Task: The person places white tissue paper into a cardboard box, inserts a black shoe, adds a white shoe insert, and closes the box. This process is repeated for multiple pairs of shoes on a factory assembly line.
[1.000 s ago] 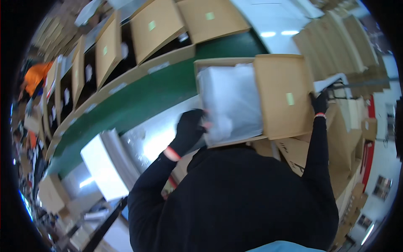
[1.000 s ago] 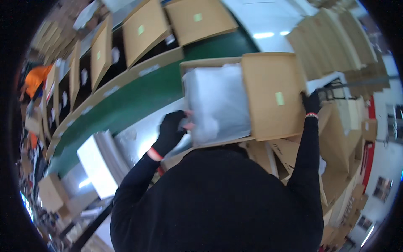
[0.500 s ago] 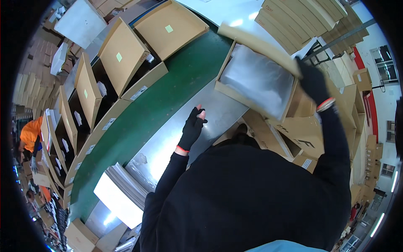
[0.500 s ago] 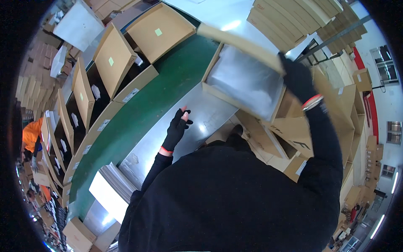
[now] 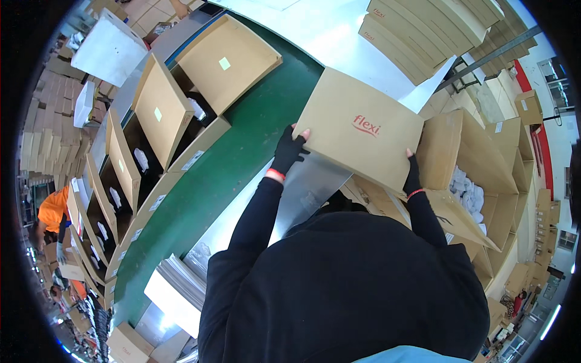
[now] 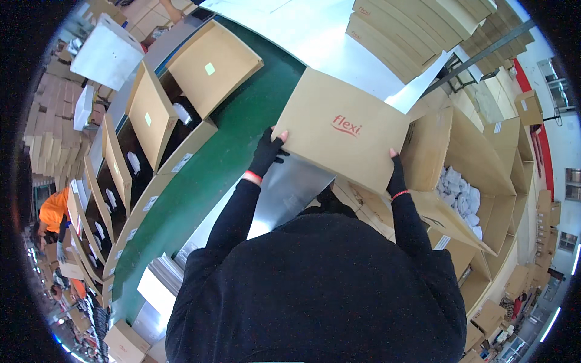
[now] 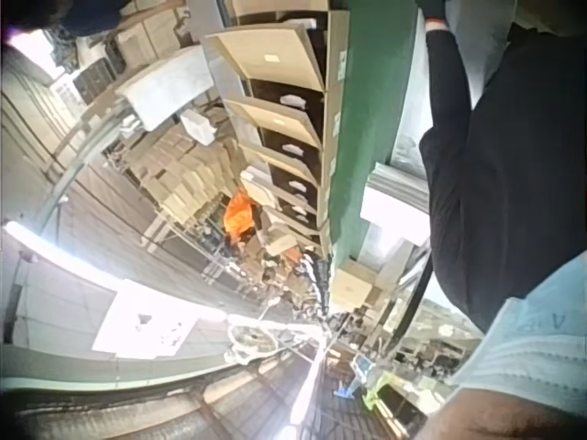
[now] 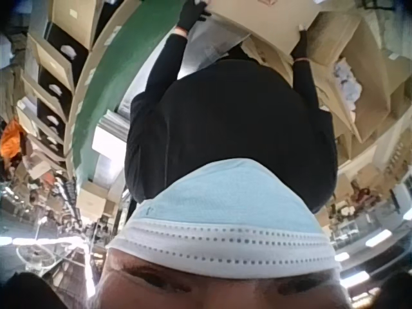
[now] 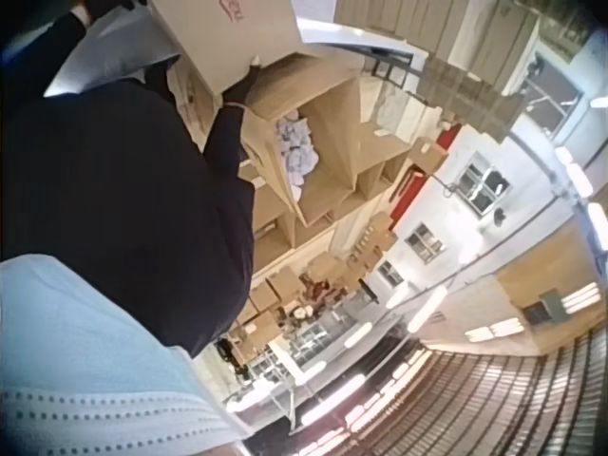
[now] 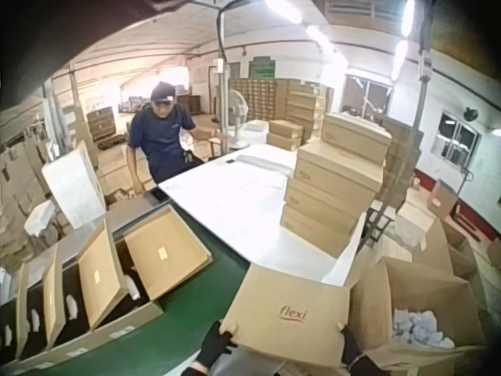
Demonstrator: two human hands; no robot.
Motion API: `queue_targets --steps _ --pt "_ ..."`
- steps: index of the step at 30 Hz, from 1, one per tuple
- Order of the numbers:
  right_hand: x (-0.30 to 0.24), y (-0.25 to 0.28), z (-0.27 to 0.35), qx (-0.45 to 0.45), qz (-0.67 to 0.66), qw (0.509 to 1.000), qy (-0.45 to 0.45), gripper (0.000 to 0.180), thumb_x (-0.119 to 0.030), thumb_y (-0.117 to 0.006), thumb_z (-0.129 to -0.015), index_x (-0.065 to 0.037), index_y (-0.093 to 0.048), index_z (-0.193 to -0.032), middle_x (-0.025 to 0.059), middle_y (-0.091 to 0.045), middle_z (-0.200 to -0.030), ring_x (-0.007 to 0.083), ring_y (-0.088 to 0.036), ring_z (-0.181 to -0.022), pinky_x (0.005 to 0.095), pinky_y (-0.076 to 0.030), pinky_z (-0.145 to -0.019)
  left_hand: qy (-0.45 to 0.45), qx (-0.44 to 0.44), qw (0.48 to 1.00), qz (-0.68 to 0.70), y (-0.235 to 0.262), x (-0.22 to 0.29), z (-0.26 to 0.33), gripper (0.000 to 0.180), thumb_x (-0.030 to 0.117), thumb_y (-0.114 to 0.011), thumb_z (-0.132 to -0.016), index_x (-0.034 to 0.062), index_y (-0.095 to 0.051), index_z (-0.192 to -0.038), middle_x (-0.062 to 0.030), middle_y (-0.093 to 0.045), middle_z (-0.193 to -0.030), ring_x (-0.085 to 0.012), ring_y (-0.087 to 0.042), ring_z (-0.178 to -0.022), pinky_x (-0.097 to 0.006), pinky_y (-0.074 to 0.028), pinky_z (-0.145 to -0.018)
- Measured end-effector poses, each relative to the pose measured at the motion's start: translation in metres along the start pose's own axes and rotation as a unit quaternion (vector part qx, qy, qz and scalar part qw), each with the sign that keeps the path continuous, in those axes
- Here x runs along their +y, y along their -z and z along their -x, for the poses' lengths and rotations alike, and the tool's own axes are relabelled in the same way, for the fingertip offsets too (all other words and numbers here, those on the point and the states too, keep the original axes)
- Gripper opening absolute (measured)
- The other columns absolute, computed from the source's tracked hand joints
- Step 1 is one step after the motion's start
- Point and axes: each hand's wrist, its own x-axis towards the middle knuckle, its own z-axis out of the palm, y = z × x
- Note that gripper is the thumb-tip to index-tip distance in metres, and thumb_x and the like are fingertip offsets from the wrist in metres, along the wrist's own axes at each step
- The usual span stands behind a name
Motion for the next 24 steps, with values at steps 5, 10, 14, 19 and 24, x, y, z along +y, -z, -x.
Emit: queue_targets --steps 5,10,14,19,24 --pt "0.007 0.007 0.027 -0.035 -0.092 0.994 -0.048 0.077 -0.061 -0.053 -0.088 -0.006 -0.039 -0.139 0.0129 -0.051 -0.133 0.0232 -0.053 -0.118 0.0375 -0.046 -0.098 0.002 -0.018 0.999 0.043 -0.001 -0.002 0.002 0.07 0.046 -0.062 -0.088 0.0075 -0.034 -0.139 -0.0151 -0.059 -0.115 -0.0212 -0.068 -0.075 -0.03 -0.055 -0.055" --pt "-0.017 -0.013 0.04 -0.045 -0.052 0.996 -0.055 0.068 -0.053 -0.054 -0.091 -0.006 -0.041 -0.138 0.0126 -0.052 -0.131 0.0222 -0.053 -0.118 0.0371 -0.044 -0.099 0.017 -0.074 0.997 0.034 0.005 0.01 -0.002 0.063 0.042 -0.055 -0.094 0.0055 -0.031 -0.141 -0.0163 -0.058 -0.118 -0.0247 -0.069 -0.084 -0.031 -0.057 -0.062" --pt "-0.009 -0.01 0.033 0.001 0.058 0.997 -0.054 0.058 -0.044 -0.057 -0.09 -0.004 -0.046 -0.131 0.0107 -0.057 -0.121 0.02 -0.057 -0.111 0.0354 -0.047 -0.095 0.02 -0.085 0.996 0.002 0.001 0.014 -0.006 0.062 0.04 -0.057 -0.094 0.005 -0.033 -0.139 -0.0156 -0.059 -0.117 -0.0255 -0.068 -0.086 -0.033 -0.057 -0.065" --pt "0.037 0.009 0.027 -0.024 -0.067 0.993 -0.097 0.058 -0.04 -0.061 -0.087 -0.002 -0.047 -0.128 0.0111 -0.06 -0.116 0.0204 -0.061 -0.102 0.0367 -0.052 -0.085 0.006 -0.063 0.996 0.06 0.011 -0.006 -0.005 0.065 0.036 -0.062 -0.091 0.0025 -0.034 -0.139 -0.0159 -0.056 -0.121 -0.0258 -0.066 -0.092 -0.034 -0.057 -0.07" --pt "0.028 -0.019 0.055 -0.07 -0.113 0.991 -0.023 0.065 -0.04 -0.059 -0.085 -0.004 -0.041 -0.135 0.0149 -0.054 -0.126 0.0275 -0.057 -0.111 0.0456 -0.05 -0.091 -0.078 -0.044 0.991 0.1 0.021 0.033 0.045 0.067 0.026 -0.065 -0.088 0.0014 -0.033 -0.142 -0.0149 -0.053 -0.127 -0.0244 -0.06 -0.104 -0.035 -0.055 -0.079"
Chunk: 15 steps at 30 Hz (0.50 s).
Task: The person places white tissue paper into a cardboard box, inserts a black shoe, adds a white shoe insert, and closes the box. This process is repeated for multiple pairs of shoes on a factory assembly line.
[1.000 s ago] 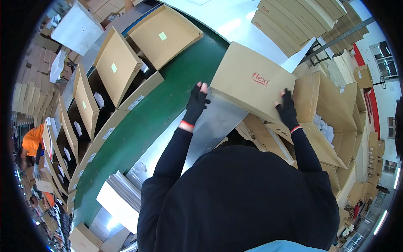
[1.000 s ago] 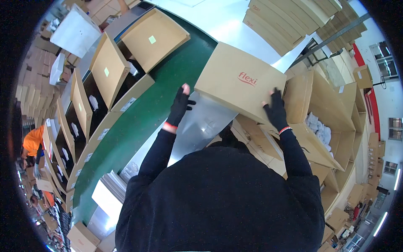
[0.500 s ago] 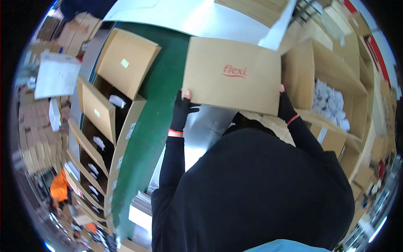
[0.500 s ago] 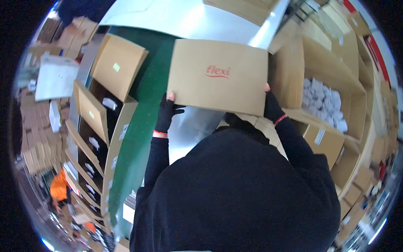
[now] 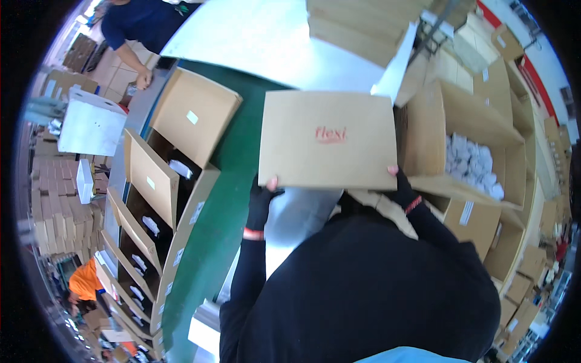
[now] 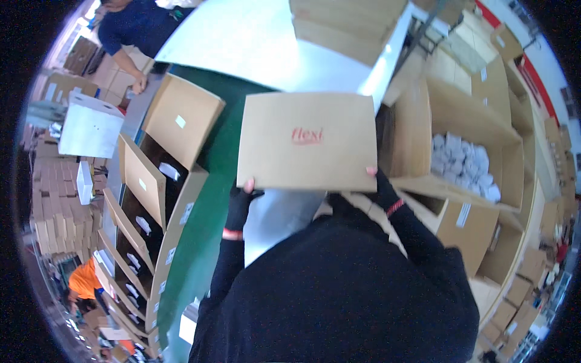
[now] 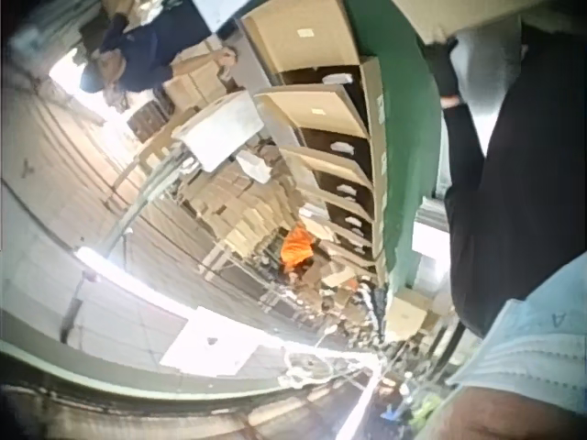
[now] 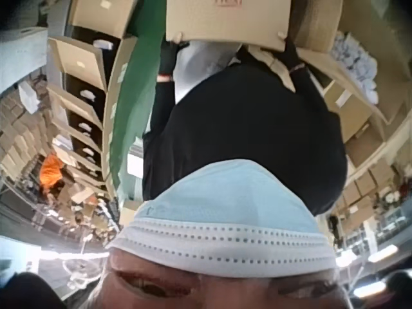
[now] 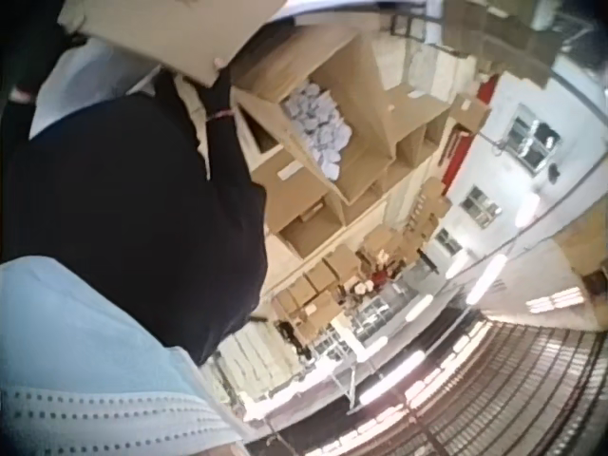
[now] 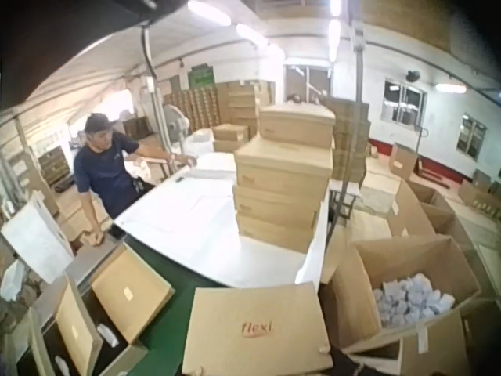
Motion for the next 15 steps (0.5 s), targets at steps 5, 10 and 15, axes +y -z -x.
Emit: queue_targets --steps 5,10,15 --pt "-0.085 -0.074 0.024 -0.089 -0.178 0.979 0.054 0.077 -0.052 -0.052 -0.085 -0.007 -0.031 -0.143 0.0159 -0.039 -0.143 0.0335 -0.042 -0.13 0.0555 -0.034 -0.108 -0.173 -0.045 0.984 -0.017 -0.024 0.117 0.007 0.086 0.04 -0.067 -0.083 0.0056 -0.022 -0.149 -0.0161 -0.038 -0.144 -0.031 -0.053 -0.118 -0.043 -0.049 -0.09" --pt "-0.235 -0.148 -0.016 -0.105 -0.082 0.954 0.267 0.07 -0.051 -0.056 -0.086 -0.008 -0.036 -0.137 0.013 -0.046 -0.136 0.029 -0.044 -0.124 0.0478 -0.037 -0.104 -0.307 -0.082 0.947 0.045 -0.057 0.173 0.017 0.089 0.027 -0.066 -0.086 0.008 -0.01 -0.152 -0.0161 -0.019 -0.153 -0.033 -0.047 -0.125 -0.043 -0.043 -0.098" --pt "-0.418 -0.148 -0.082 -0.053 0.067 0.906 0.415 0.062 -0.037 -0.065 -0.083 -0.008 -0.04 -0.131 0.0155 -0.05 -0.129 0.0272 -0.047 -0.118 0.0452 -0.045 -0.095 -0.163 0.007 0.986 -0.016 -0.033 0.128 0.042 0.087 0.036 -0.065 -0.085 0.0069 -0.016 -0.151 -0.0155 -0.026 -0.151 -0.0329 -0.051 -0.121 -0.042 -0.045 -0.095"
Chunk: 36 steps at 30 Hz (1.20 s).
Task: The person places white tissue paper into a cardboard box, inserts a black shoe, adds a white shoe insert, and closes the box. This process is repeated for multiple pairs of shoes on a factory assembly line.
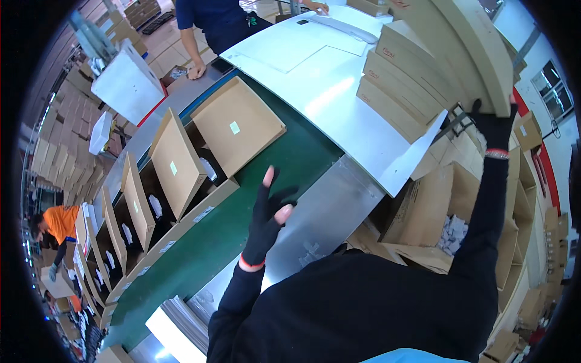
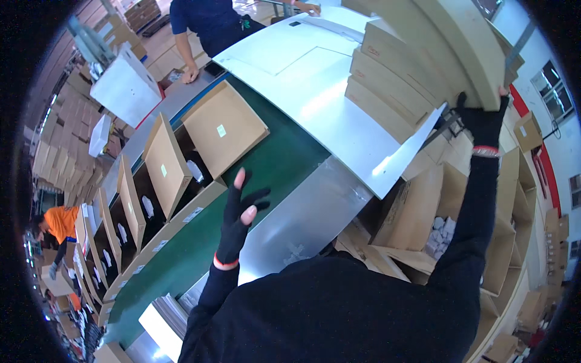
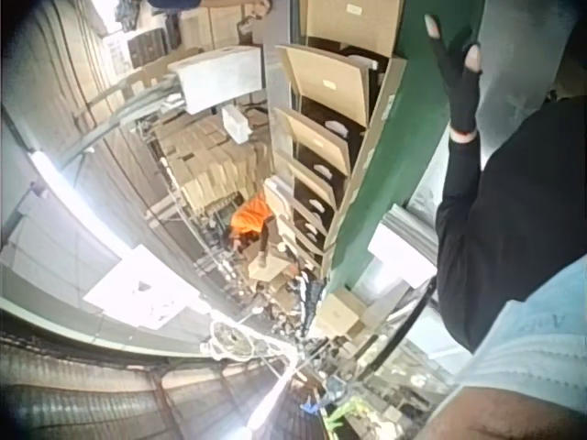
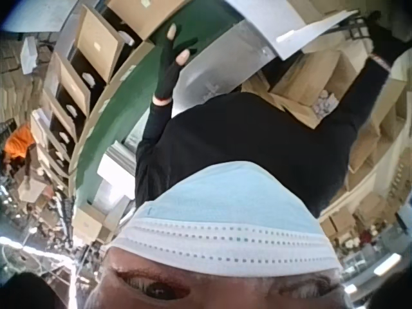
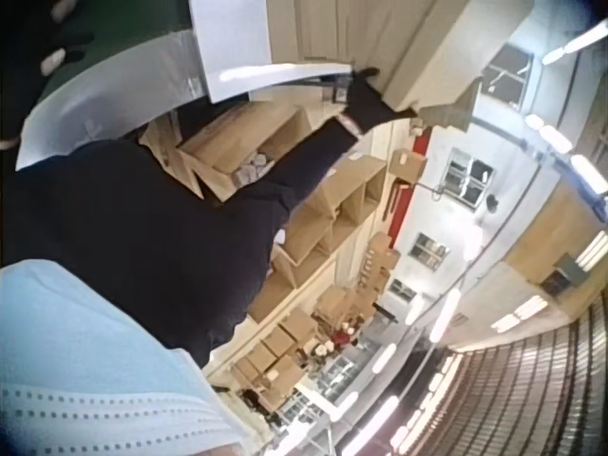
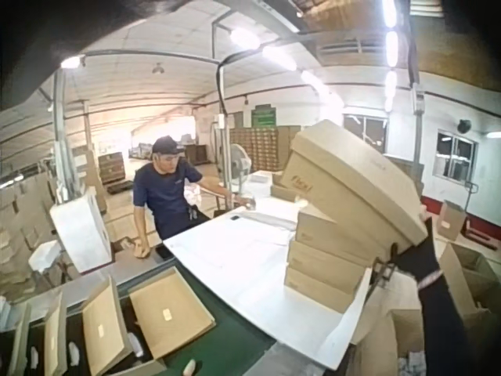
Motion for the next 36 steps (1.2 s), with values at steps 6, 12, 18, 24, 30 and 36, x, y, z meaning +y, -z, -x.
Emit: queue_targets --steps 6,12,18,24,30,36 --pt "0.006 0.059 -0.117 0.011 0.515 0.85 0.112 0.073 -0.011 -0.079 -0.074 -0.008 -0.036 -0.133 0.0225 -0.048 -0.127 0.0272 -0.049 -0.117 0.0418 -0.054 -0.086 0.171 0.179 0.968 0.023 0.063 -0.088 0.097 0.069 0.03 -0.06 -0.091 0.0057 -0.027 -0.147 -0.0173 -0.032 -0.148 -0.03 -0.057 -0.112 -0.04 -0.05 -0.086" --pt "0.008 0.117 -0.201 0.03 0.793 0.526 0.305 0.077 -0.033 -0.072 -0.081 0.0 -0.034 -0.139 0.0234 -0.035 -0.143 0.0353 -0.035 -0.132 0.0456 -0.034 -0.11 0.217 0.213 0.943 -0.135 0.109 -0.166 0.116 0.072 0.033 -0.066 -0.089 0.0062 -0.031 -0.145 -0.017 -0.039 -0.142 -0.0254 -0.058 -0.108 -0.035 -0.05 -0.085" --pt "0.063 0.106 -0.149 0.096 0.121 0.985 -0.08 0.054 -0.018 -0.054 -0.093 -0.02 -0.032 -0.142 0.0258 -0.024 -0.138 0.044 -0.014 -0.138 0.0746 -0.026 -0.103 -0.024 0.261 0.742 -0.617 0.184 -0.18 0.052 0.077 0.029 -0.07 -0.079 0.0042 -0.032 -0.141 -0.0246 -0.04 -0.136 -0.04 -0.044 -0.123 -0.047 -0.042 -0.097" --pt "0.117 0.081 -0.031 -0.142 0.335 0.931 -0.01 0.048 -0.024 -0.043 -0.098 -0.007 -0.036 -0.143 0.0128 -0.04 -0.141 0.0305 -0.04 -0.13 0.0517 -0.043 -0.1 0.016 0.258 0.58 -0.773 0.29 -0.177 0.001 0.047 0.026 -0.07 -0.076 0.0096 -0.058 -0.118 -0.016 -0.059 -0.109 -0.0342 -0.056 -0.104 -0.047 -0.045 -0.085" --pt "0.2 -0.091 0.163 -0.358 0.477 0.802 -0.034 0.036 -0.004 -0.059 -0.09 -0.003 -0.054 -0.126 0.0077 -0.058 -0.124 0.0158 -0.055 -0.111 0.0302 -0.047 -0.089 -0.047 0.125 0.676 -0.725 0.221 -0.123 -0.007 0.018 0.025 -0.067 -0.075 0.0105 -0.069 -0.085 -0.0131 -0.063 -0.082 -0.0295 -0.063 -0.082 -0.042 -0.05 -0.066" --pt "0.212 -0.208 0.282 -0.479 0.393 0.78 -0.092 0.054 -0.012 -0.073 -0.081 -0.005 -0.051 -0.13 0.0097 -0.061 -0.114 0.0158 -0.06 -0.082 0.0273 -0.049 -0.065 -0.088 -0.025 0.8 -0.592 0.089 -0.108 0.092 0.01 0.016 -0.065 -0.074 0.0086 -0.066 -0.081 -0.0114 -0.061 -0.08 -0.03 -0.062 -0.079 -0.042 -0.051 -0.066"
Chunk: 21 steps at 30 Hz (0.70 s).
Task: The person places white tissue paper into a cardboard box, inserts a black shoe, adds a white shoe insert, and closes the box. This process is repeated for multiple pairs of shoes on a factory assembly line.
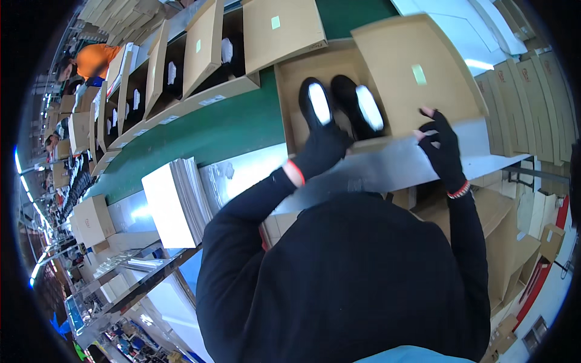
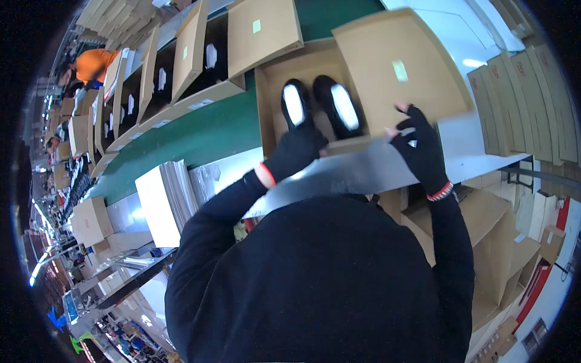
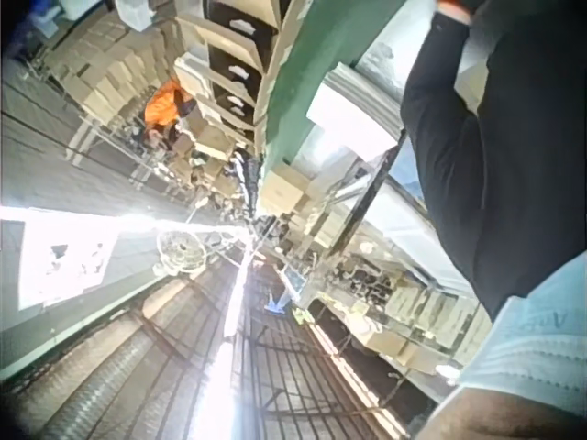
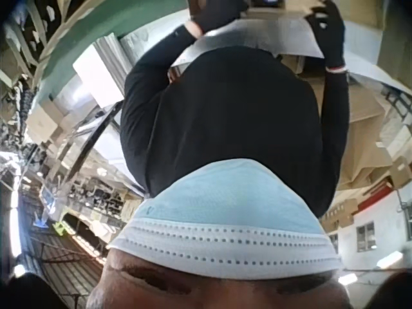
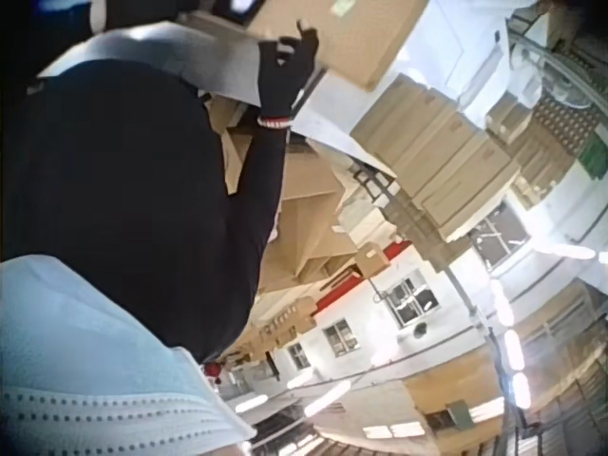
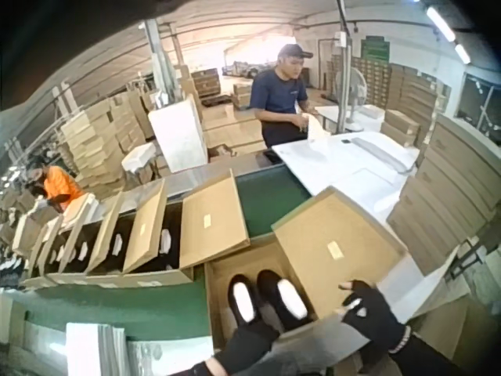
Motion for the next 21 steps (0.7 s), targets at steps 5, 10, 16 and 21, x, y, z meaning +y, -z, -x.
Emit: queue_targets --steps 5,10,16,21 --pt "0.0 -0.07 0.02 -0.118 0.092 0.988 -0.038 0.072 -0.04 -0.069 -0.082 -0.008 -0.039 -0.14 0.0162 -0.056 -0.123 0.0266 -0.063 -0.082 0.036 -0.051 -0.075 0.07 0.031 0.991 0.11 0.02 0.064 0.052 0.01 0.014 -0.065 -0.08 0.0095 -0.065 -0.088 -0.0081 -0.061 -0.08 -0.0284 -0.064 -0.076 -0.039 -0.051 -0.061" --pt "0.016 -0.115 0.04 -0.213 0.217 0.944 -0.125 0.087 -0.04 -0.072 -0.077 -0.013 -0.028 -0.146 0.0212 -0.055 -0.118 0.0387 -0.06 -0.1 0.0425 -0.05 -0.083 0.159 0.198 0.967 -0.034 0.021 0.047 0.041 0.056 0.023 -0.075 -0.072 0.0135 -0.051 -0.122 -0.0165 -0.054 -0.111 -0.0367 -0.059 -0.097 -0.044 -0.048 -0.078" --pt "0.055 -0.13 0.044 -0.105 0.084 0.987 -0.083 0.049 -0.018 -0.071 -0.075 -0.01 -0.058 -0.121 0.0134 -0.061 -0.112 0.0281 -0.062 -0.098 0.0356 -0.049 -0.085 0.271 0.119 0.927 0.231 -0.014 0.004 0.047 0.059 0.013 -0.073 -0.069 0.0153 -0.047 -0.122 -0.0167 -0.055 -0.11 -0.04 -0.058 -0.098 -0.044 -0.047 -0.083" --pt "0.069 -0.127 0.035 -0.015 -0.033 0.997 -0.069 0.02 -0.007 -0.063 -0.08 -0.007 -0.064 -0.1 0.0024 -0.065 -0.088 0.0125 -0.062 -0.078 0.0284 -0.05 -0.07 0.316 0.254 0.72 0.564 0.051 -0.012 0.105 0.051 0.008 -0.073 -0.071 0.0047 -0.049 -0.116 -0.0071 -0.055 -0.107 -0.0159 -0.055 -0.099 -0.029 -0.047 -0.081"
